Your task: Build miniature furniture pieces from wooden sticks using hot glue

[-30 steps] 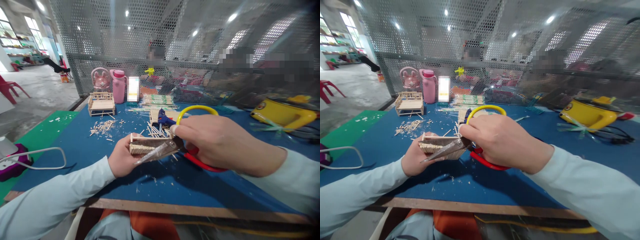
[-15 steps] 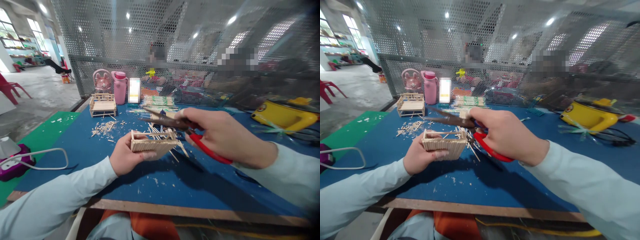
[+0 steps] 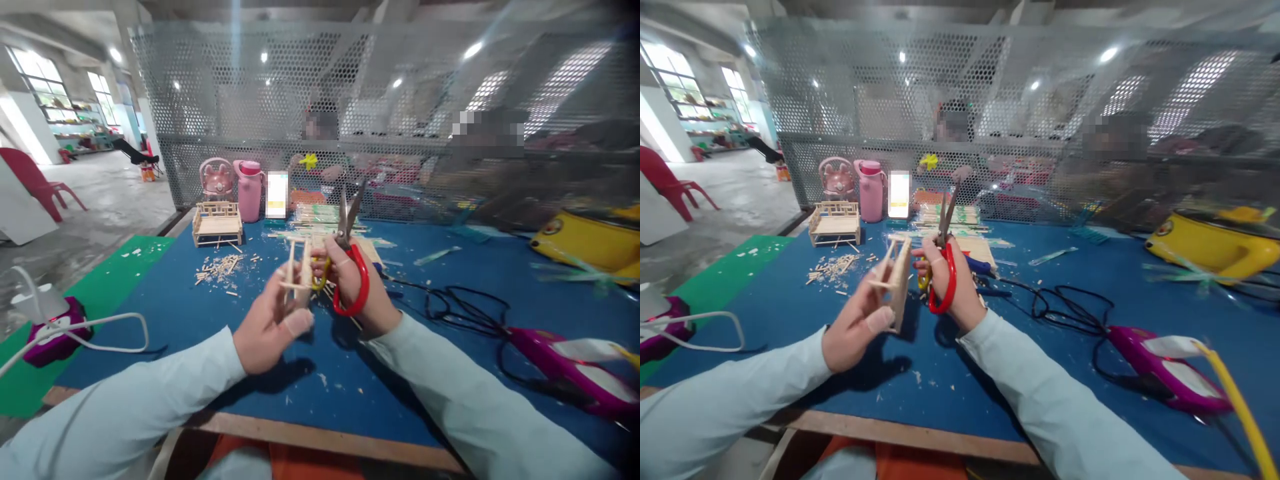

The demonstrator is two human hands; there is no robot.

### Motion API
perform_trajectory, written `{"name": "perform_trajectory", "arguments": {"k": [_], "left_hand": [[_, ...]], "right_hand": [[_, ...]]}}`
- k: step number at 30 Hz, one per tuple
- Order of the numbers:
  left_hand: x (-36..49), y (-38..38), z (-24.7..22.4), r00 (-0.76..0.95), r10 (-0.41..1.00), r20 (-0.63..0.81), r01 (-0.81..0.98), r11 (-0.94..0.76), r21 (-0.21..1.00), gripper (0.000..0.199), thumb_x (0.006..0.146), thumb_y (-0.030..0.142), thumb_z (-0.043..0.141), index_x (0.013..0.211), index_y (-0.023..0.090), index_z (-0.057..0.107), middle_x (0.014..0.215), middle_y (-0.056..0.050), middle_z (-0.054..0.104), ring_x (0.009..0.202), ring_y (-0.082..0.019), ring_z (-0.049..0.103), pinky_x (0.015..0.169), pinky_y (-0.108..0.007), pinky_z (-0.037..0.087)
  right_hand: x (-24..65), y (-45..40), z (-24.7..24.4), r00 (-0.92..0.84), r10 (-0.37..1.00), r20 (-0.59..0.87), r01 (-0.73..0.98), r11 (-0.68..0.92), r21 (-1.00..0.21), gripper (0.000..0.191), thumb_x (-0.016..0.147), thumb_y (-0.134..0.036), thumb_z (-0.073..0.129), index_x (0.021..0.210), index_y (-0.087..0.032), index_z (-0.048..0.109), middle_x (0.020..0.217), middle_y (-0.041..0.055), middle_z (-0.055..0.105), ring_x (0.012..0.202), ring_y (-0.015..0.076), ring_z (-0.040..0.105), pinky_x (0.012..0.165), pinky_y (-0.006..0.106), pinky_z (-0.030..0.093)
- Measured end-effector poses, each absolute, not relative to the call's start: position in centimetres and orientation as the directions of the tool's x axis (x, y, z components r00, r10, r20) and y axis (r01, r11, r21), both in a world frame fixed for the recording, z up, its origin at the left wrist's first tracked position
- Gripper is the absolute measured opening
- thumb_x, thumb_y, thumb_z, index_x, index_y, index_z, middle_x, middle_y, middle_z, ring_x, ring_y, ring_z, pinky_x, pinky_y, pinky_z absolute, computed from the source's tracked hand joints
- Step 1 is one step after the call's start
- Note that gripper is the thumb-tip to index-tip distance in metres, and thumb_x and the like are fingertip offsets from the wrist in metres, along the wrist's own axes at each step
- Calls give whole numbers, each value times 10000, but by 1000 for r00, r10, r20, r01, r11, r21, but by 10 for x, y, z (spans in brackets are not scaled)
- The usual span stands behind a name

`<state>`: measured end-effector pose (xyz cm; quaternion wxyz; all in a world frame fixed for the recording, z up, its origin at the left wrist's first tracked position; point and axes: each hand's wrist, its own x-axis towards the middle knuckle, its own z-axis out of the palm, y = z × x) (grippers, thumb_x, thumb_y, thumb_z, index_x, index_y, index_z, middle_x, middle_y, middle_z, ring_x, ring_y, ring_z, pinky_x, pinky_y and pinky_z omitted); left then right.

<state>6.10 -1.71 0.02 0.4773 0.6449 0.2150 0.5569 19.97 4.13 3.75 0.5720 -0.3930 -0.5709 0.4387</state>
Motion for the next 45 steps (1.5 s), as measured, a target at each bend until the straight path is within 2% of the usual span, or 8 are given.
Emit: {"name": "perform_trajectory", "arguments": {"k": [4,10,16,23,27,35,39,45], "left_hand": [[65,-27,-4,414,770,485,-83,-499,863,556,847,322,509,1350,195,308,1409,-129,351,1315,-270,299,1055,-414,299],[49,-9,3,-66,805,589,229,-563,794,276,839,327,511,1074,183,498,1106,-106,536,1057,-225,508,914,-381,411],[29,25,20,250,855,454,-137,-433,891,916,683,579,614,1390,220,156,1410,-191,303,1222,-276,418,999,-432,335],[23,18,28,319,859,400,-82,-395,915,1084,526,492,774,1400,284,167,1429,-172,258,1008,-232,544,802,-355,477],[18,11,36,445,823,352,3,-394,919,969,542,436,781,1359,212,310,1046,-114,607,763,-187,603,668,-294,496],[19,4,44,443,817,369,179,-484,857,331,645,349,706,906,147,687,828,-78,700,743,-204,642,667,-281,503],[22,6,35,265,867,422,160,-471,868,345,646,458,673,740,127,692,692,-70,693,659,-198,636,596,-272,503],[35,-4,24,231,848,478,87,-507,858,394,670,503,642,770,123,672,726,-87,699,678,-203,649,624,-280,512]], "right_hand": [[195,51,31,-89,951,295,-189,275,-943,286,723,-482,607,819,-222,536,670,-38,570,593,131,551,546,263,444],[193,52,32,-162,956,245,-280,193,-940,238,701,-399,650,821,-225,540,669,-50,589,607,129,572,584,264,459],[196,37,45,-364,895,257,-253,171,-952,270,707,-389,635,904,-248,518,781,-18,622,686,158,607,614,298,474],[197,10,60,-320,881,348,0,367,-930,285,717,-371,641,923,-217,516,749,-19,575,611,107,531,587,258,437],[199,12,55,-198,903,382,77,403,-912,276,733,-373,621,927,-215,504,704,-27,553,543,99,490,513,244,410],[203,9,54,-216,889,404,285,453,-845,256,771,-355,564,963,-196,501,633,-40,532,514,108,477,519,256,400],[232,-3,69,-253,863,436,503,503,-703,194,767,-245,515,948,-178,533,695,0,578,581,134,533,542,261,423],[280,-31,87,-508,766,393,787,599,-150,208,728,-175,493,913,-181,586,835,74,672,673,199,619,574,299,473]]}}
